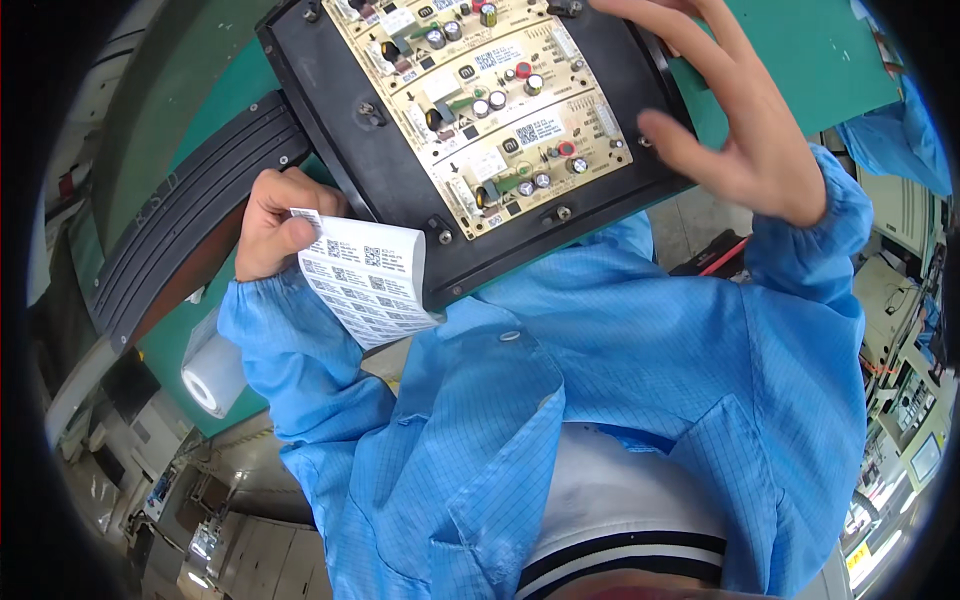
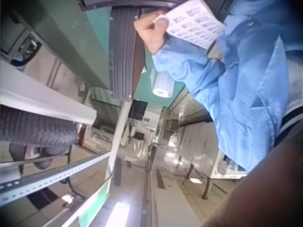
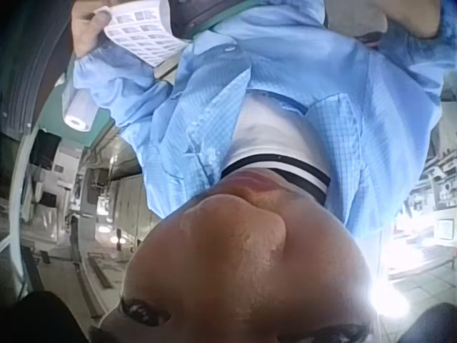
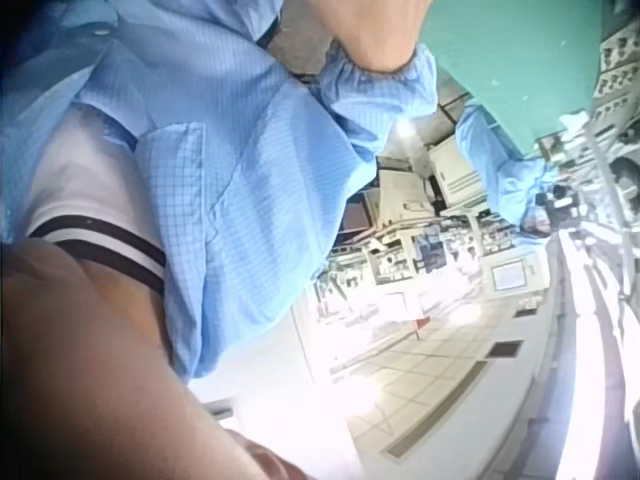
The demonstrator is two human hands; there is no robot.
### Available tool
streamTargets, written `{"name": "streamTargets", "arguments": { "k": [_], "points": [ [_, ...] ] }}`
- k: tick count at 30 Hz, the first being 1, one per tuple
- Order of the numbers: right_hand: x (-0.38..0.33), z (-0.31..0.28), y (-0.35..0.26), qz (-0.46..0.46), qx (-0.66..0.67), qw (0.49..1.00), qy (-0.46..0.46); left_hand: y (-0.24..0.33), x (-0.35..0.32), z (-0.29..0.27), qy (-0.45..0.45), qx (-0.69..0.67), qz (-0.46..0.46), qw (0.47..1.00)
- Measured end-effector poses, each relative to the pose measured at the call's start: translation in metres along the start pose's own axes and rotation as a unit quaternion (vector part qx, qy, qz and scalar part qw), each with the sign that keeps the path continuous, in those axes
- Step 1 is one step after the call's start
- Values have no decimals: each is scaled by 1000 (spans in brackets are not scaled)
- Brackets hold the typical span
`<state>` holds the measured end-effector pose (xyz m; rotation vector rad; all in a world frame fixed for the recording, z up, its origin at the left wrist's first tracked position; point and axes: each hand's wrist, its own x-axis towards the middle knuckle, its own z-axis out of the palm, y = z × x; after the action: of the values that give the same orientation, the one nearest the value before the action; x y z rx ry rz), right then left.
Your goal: Applying QR code labels to specific components on electronic circuit boards at an assembly station.
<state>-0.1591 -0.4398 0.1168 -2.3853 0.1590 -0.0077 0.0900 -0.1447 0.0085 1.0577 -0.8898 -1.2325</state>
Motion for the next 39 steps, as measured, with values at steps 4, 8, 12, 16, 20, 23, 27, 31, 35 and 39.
{"name": "streamTargets", "arguments": {
  "k": [4, 8, 12, 16, 20, 23, 27, 31, 35, 39],
  "points": [
    [53, 41, 69, -441, 49, 861, 247, 3, 0, 3, -8, 6, -2, 1000],
    [69, 27, 72, -422, -87, 844, 320, 6, 5, 1, -35, 0, -8, 999],
    [54, 8, 8, -177, -303, 920, 177, 3, -2, -2, -36, 3, -12, 999],
    [66, 8, -6, -178, -165, 954, 177, 4, 0, -6, -42, 16, -17, 999],
    [65, 12, -26, -152, -180, 962, 138, 4, -1, -9, -45, 22, -25, 998],
    [83, 13, -8, -139, -275, 931, 197, 4, -2, -10, -46, 27, -31, 998],
    [100, 14, 20, -162, -342, 909, 174, 4, -5, -13, -52, 30, -50, 997],
    [106, 8, 24, -146, -323, 922, 159, 2, -7, -10, -26, 27, -41, 998],
    [109, 5, 27, -132, -356, 913, 147, 0, -10, -18, -44, 7, -66, 997],
    [118, 19, 29, -187, -415, 863, 220, -3, -10, -20, -41, -16, -70, 997]
  ]
}}
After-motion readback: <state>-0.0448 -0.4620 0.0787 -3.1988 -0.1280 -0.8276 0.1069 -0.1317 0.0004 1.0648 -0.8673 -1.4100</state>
